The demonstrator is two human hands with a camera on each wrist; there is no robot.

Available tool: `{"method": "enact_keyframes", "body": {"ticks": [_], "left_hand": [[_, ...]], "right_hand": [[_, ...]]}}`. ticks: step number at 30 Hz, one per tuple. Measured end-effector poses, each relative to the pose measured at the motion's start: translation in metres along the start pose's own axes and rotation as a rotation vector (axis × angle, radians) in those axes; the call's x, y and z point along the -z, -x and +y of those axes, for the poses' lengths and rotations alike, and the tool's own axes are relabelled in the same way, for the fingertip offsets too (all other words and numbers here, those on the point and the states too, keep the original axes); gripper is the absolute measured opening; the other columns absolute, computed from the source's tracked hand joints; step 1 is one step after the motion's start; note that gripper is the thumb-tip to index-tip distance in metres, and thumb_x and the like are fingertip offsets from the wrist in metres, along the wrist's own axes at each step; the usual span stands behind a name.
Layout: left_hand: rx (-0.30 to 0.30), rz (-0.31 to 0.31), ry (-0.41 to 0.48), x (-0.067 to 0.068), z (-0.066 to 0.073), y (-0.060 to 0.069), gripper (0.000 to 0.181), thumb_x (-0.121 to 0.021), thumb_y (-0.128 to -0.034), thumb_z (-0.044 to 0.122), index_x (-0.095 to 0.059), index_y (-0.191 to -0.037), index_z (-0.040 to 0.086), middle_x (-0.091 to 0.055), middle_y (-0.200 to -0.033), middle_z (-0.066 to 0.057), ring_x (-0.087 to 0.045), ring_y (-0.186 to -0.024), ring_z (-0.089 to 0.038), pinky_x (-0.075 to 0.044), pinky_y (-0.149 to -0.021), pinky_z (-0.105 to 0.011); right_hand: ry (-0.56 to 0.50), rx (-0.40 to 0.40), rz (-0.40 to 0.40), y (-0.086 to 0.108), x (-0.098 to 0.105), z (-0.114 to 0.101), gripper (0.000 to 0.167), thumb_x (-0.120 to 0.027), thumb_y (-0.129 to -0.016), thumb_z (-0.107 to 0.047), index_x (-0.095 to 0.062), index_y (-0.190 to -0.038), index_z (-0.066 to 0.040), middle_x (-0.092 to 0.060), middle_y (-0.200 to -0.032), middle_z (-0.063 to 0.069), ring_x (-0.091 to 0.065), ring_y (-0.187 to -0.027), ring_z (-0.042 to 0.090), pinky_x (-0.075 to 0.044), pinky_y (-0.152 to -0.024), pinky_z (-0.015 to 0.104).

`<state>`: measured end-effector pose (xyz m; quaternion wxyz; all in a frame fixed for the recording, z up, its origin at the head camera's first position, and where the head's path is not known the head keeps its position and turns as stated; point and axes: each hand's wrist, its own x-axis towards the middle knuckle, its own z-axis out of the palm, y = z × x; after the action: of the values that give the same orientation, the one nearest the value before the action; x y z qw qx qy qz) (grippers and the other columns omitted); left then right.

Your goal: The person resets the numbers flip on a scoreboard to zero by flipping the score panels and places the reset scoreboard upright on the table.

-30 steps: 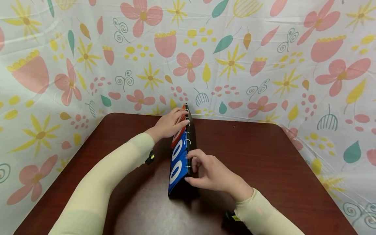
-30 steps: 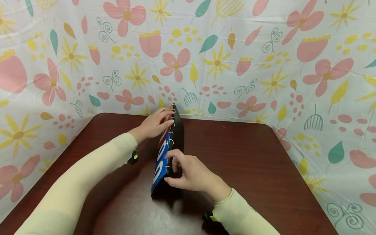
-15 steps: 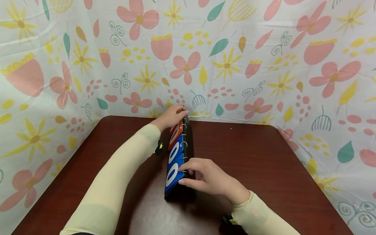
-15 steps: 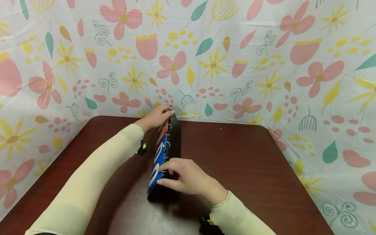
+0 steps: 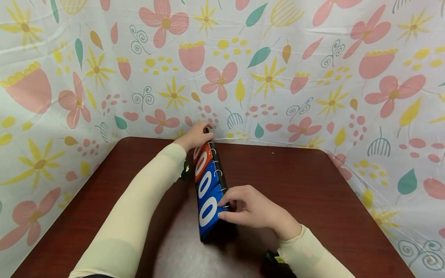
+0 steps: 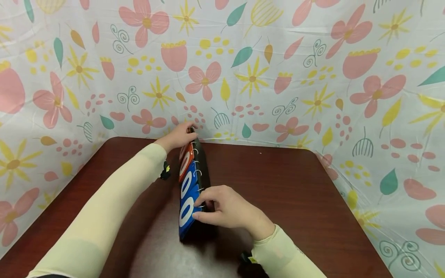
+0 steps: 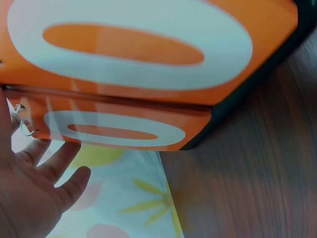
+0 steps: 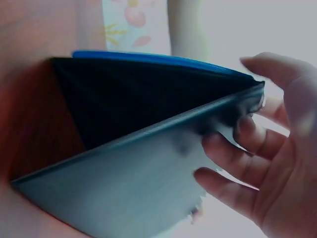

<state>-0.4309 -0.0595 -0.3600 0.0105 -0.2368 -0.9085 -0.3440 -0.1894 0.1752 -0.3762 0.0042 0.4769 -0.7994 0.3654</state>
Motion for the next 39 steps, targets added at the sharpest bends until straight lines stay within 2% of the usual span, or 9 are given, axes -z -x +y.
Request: {"method": "enact_keyframes", "body": {"ticks": [5, 9, 16, 20, 23, 27, 30, 33, 39], "left_hand": [[0.031, 0.015, -0.049, 0.012, -0.012, 0.014, 0.034, -0.056, -0.1018, 0.041, -0.063, -0.116, 0.011, -0.063, -0.114, -0.010, -0.059, -0.096, -0.028, -0.051, -0.087, -0.041], [0.066, 0.031, -0.031, 0.024, -0.022, 0.030, 0.039, -0.054, -0.1042, 0.049, -0.060, -0.099, 0.011, -0.057, -0.091, -0.009, -0.055, -0.079, -0.026, -0.046, -0.071, -0.036], [0.072, 0.067, 0.106, 0.042, -0.045, 0.059, 0.047, -0.040, -0.1101, 0.047, -0.053, -0.083, 0.011, -0.046, -0.072, -0.004, -0.044, -0.062, -0.023, -0.043, -0.064, -0.037], [0.103, 0.085, 0.096, 0.053, -0.051, 0.075, 0.044, -0.040, -0.1111, 0.042, -0.059, -0.085, 0.011, -0.043, -0.066, -0.006, -0.041, -0.058, -0.028, -0.041, -0.062, -0.040], [0.126, 0.094, 0.093, 0.057, -0.056, 0.088, 0.039, -0.044, -0.1105, 0.039, -0.072, -0.108, 0.013, -0.066, -0.092, -0.013, -0.060, -0.084, -0.033, -0.050, -0.079, -0.046], [0.147, 0.119, 0.141, 0.057, -0.059, 0.108, 0.044, -0.046, -0.1093, 0.043, -0.073, -0.125, 0.012, -0.067, -0.129, -0.012, -0.061, -0.114, -0.028, -0.049, -0.095, -0.046], [0.151, 0.155, 0.187, 0.054, -0.058, 0.122, 0.047, -0.045, -0.1093, 0.045, -0.075, -0.118, 0.010, -0.069, -0.103, -0.012, -0.058, -0.083, -0.025, -0.048, -0.075, -0.040], [0.146, 0.184, 0.210, 0.050, -0.054, 0.135, 0.045, -0.045, -0.1099, 0.042, -0.076, -0.115, 0.010, -0.065, -0.089, -0.009, -0.050, -0.068, -0.023, -0.045, -0.064, -0.034], [0.184, 0.163, 0.267, 0.043, -0.045, 0.150, 0.041, -0.046, -0.1102, 0.038, -0.069, -0.134, 0.013, -0.067, -0.134, -0.010, -0.064, -0.113, -0.026, -0.058, -0.086, -0.040]], "right_hand": [[-0.065, -0.048, -0.055, 0.005, 0.020, 0.006, 0.010, -0.074, -0.097, -0.029, -0.078, -0.104, -0.023, -0.073, -0.091, -0.011, -0.055, -0.062, 0.003, -0.053, -0.054, 0.026], [-0.076, -0.128, -0.094, 0.012, 0.040, 0.012, 0.008, -0.072, -0.098, -0.026, -0.078, -0.102, -0.023, -0.074, -0.093, -0.009, -0.064, -0.074, 0.005, -0.061, -0.066, 0.031], [0.000, -0.240, -0.098, 0.030, 0.074, 0.029, 0.016, -0.069, -0.100, -0.024, -0.076, -0.114, -0.024, -0.075, -0.109, -0.007, -0.067, -0.092, 0.010, -0.061, -0.079, 0.031], [0.049, -0.305, -0.019, 0.038, 0.088, 0.040, 0.023, -0.070, -0.099, -0.022, -0.073, -0.121, -0.024, -0.069, -0.092, -0.006, -0.062, -0.081, 0.012, -0.055, -0.069, 0.028], [0.079, -0.363, 0.040, 0.042, 0.095, 0.049, 0.028, -0.071, -0.098, -0.023, -0.071, -0.127, -0.023, -0.057, -0.076, -0.003, -0.056, -0.070, 0.015, -0.048, -0.061, 0.027], [0.103, -0.406, 0.129, 0.048, 0.102, 0.065, 0.030, -0.071, -0.098, -0.021, -0.072, -0.128, -0.020, -0.055, -0.074, 0.001, -0.054, -0.066, 0.018, -0.047, -0.059, 0.027], [0.116, -0.439, 0.212, 0.053, 0.104, 0.080, 0.025, -0.070, -0.099, -0.023, -0.074, -0.124, -0.018, -0.058, -0.075, 0.005, -0.055, -0.067, 0.018, -0.049, -0.060, 0.027], [0.114, -0.478, 0.306, 0.056, 0.102, 0.096, 0.026, -0.068, -0.101, -0.027, -0.074, -0.124, -0.018, -0.062, -0.078, 0.007, -0.058, -0.070, 0.017, -0.053, -0.064, 0.029], [0.066, -0.506, 0.483, 0.054, 0.092, 0.120, 0.035, -0.063, -0.104, -0.030, -0.069, -0.133, -0.012, -0.060, -0.079, 0.010, -0.064, -0.071, 0.023, -0.059, -0.066, 0.029]]}}
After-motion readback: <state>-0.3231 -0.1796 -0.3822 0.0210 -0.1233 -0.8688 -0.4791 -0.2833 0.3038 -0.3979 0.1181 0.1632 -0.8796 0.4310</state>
